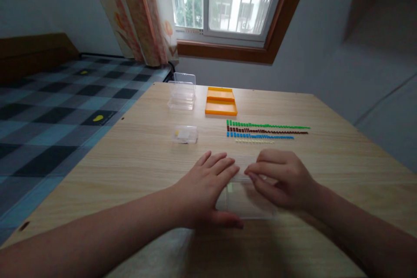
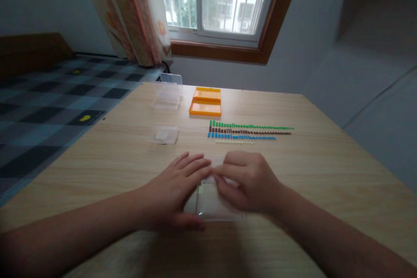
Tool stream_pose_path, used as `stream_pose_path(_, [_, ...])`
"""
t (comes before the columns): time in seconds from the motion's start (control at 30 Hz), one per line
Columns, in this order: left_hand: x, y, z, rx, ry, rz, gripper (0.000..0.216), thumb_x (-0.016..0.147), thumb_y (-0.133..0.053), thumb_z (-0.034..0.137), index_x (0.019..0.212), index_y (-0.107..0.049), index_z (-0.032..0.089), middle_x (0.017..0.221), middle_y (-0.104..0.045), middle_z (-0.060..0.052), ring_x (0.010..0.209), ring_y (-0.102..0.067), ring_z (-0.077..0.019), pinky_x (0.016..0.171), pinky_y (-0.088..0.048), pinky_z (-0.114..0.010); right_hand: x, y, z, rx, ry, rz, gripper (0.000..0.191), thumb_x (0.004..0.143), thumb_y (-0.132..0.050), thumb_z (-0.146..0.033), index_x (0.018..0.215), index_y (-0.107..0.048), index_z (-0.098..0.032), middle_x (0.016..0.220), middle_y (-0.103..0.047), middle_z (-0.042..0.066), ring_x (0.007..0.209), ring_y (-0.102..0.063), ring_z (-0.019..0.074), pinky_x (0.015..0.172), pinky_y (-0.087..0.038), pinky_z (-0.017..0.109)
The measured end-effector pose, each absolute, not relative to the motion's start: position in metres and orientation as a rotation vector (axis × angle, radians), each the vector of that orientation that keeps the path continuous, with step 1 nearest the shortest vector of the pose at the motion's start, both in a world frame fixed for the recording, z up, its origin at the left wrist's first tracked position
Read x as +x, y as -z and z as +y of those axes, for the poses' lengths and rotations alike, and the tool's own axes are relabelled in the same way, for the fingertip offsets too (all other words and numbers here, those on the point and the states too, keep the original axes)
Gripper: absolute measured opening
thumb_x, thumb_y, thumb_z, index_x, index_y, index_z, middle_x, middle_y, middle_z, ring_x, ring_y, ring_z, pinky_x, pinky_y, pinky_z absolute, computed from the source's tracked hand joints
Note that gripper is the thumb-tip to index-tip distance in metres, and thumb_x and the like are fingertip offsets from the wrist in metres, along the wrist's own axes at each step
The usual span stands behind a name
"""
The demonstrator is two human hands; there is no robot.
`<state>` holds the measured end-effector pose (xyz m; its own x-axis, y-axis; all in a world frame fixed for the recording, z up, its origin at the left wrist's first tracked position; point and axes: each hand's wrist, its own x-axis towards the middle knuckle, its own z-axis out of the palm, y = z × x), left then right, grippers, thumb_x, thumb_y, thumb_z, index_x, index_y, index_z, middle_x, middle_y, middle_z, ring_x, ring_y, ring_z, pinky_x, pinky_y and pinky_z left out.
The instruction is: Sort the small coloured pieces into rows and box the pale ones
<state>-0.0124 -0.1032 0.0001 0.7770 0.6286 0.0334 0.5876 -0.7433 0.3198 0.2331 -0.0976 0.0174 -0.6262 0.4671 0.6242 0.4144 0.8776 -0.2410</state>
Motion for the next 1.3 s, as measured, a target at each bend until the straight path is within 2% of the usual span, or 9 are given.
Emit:
stream_pose_path(0.1, [-0.012, -0.001, -0.103, 2.667, -0.186, 0.937, 0.101, 0.078, -0.065, 0.082, 0.152, -0.046, 0.015, 0.160, -0.043, -0.018, 0.151, -0.033, -0.0410, 0.126, -0.016, -0.062, 0.249, -0.015, -0.072, -0.774, 0.094, -2.143, 0.022, 0.099, -0.055, -0.019, 0.090, -0.075, -0.016, 0.088, -0.066, 0.007, 0.084, -0.059, 0.0163, 0.080, -0.047, 0.032])
stream_pose_path(0.17, [-0.012, -0.001, -0.103, 2.666, -0.182, 0.936, 0.101, 0.078, -0.066, 0.082, 0.152, -0.045, 0.016, 0.160, -0.043, -0.018, 0.151, -0.033, -0.0409, 0.126, -0.015, -0.063, 0.258, -0.006, -0.054, -0.899, 0.128, -2.173, 0.030, 0.104, -0.049, -0.028, 0.107, -0.078, -0.019, 0.121, -0.065, 0.012, 0.117, -0.058, 0.0258, 0.101, -0.046, 0.046])
stream_pose_path(0.23, [-0.012, -0.001, -0.102, 2.666, -0.180, 0.938, 0.102, 0.076, -0.068, 0.082, 0.152, -0.045, 0.017, 0.160, -0.043, -0.018, 0.150, -0.033, -0.0412, 0.126, -0.015, -0.063, 0.263, 0.006, -0.041, -1.015, 0.095, -2.250, 0.040, 0.107, -0.040, -0.036, 0.120, -0.076, -0.024, 0.156, -0.043, 0.010, 0.148, -0.034, 0.0349, 0.118, -0.033, 0.060])
stream_pose_path(0.3, [-0.012, -0.001, -0.102, 2.665, -0.178, 0.939, 0.102, 0.076, -0.068, 0.081, 0.152, -0.045, 0.016, 0.160, -0.043, -0.018, 0.150, -0.033, -0.0417, 0.125, -0.015, -0.063, 0.265, 0.017, -0.032, -1.103, 0.048, -2.320, 0.043, 0.109, -0.034, -0.037, 0.129, -0.072, -0.030, 0.170, -0.018, 0.001, 0.158, -0.015, 0.0361, 0.123, -0.021, 0.066])
stream_pose_path(0.43, [-0.012, -0.001, -0.102, 2.661, -0.179, 0.939, 0.104, 0.076, -0.070, 0.080, 0.152, -0.045, 0.015, 0.160, -0.042, -0.019, 0.151, -0.032, -0.0419, 0.125, -0.016, -0.064, 0.261, 0.029, -0.027, -1.180, 0.033, -2.375, 0.044, 0.110, -0.031, -0.033, 0.133, -0.068, -0.039, 0.171, 0.004, -0.011, 0.160, -0.004, 0.0349, 0.125, -0.012, 0.069])
stream_pose_path(0.7, [-0.012, -0.002, -0.102, 2.657, -0.193, 0.936, 0.103, 0.076, -0.071, 0.079, 0.152, -0.046, 0.015, 0.160, -0.042, -0.019, 0.150, -0.033, -0.0428, 0.124, -0.017, -0.065, 0.257, 0.032, -0.027, -1.170, 0.003, -2.428, 0.042, 0.110, -0.034, -0.035, 0.130, -0.070, -0.042, 0.171, 0.004, -0.012, 0.159, -0.004, 0.0359, 0.123, -0.013, 0.072])
stream_pose_path(0.83, [-0.012, -0.004, -0.102, 2.655, -0.166, 0.944, 0.104, 0.075, -0.072, 0.079, 0.152, -0.047, 0.014, 0.160, -0.042, -0.020, 0.150, -0.033, -0.0426, 0.125, -0.017, -0.065, 0.256, 0.027, -0.032, -1.076, -0.014, -2.385, 0.042, 0.109, -0.036, -0.033, 0.117, -0.077, -0.037, 0.171, -0.003, -0.012, 0.160, -0.005, 0.0334, 0.124, -0.013, 0.070])
stream_pose_path(0.97, [-0.012, -0.003, -0.102, 2.656, -0.159, 0.950, 0.104, 0.075, -0.071, 0.081, 0.152, -0.046, 0.015, 0.160, -0.042, -0.019, 0.151, -0.032, -0.0423, 0.125, -0.018, -0.064, 0.253, 0.024, -0.035, -1.054, 0.065, -2.275, 0.029, 0.102, -0.052, -0.034, 0.107, -0.080, -0.030, 0.170, -0.015, -0.007, 0.160, -0.011, 0.0326, 0.125, -0.016, 0.066])
stream_pose_path(1.3, [-0.013, -0.002, -0.103, 2.661, -0.185, 0.945, 0.103, 0.076, -0.069, 0.082, 0.152, -0.046, 0.017, 0.159, -0.043, -0.019, 0.150, -0.033, -0.0419, 0.125, -0.016, -0.064, 0.247, 0.028, -0.030, -1.097, 0.070, -2.267, 0.011, 0.090, -0.072, -0.032, 0.089, -0.083, -0.030, 0.166, -0.030, -0.003, 0.158, -0.017, 0.0358, 0.122, -0.021, 0.070])
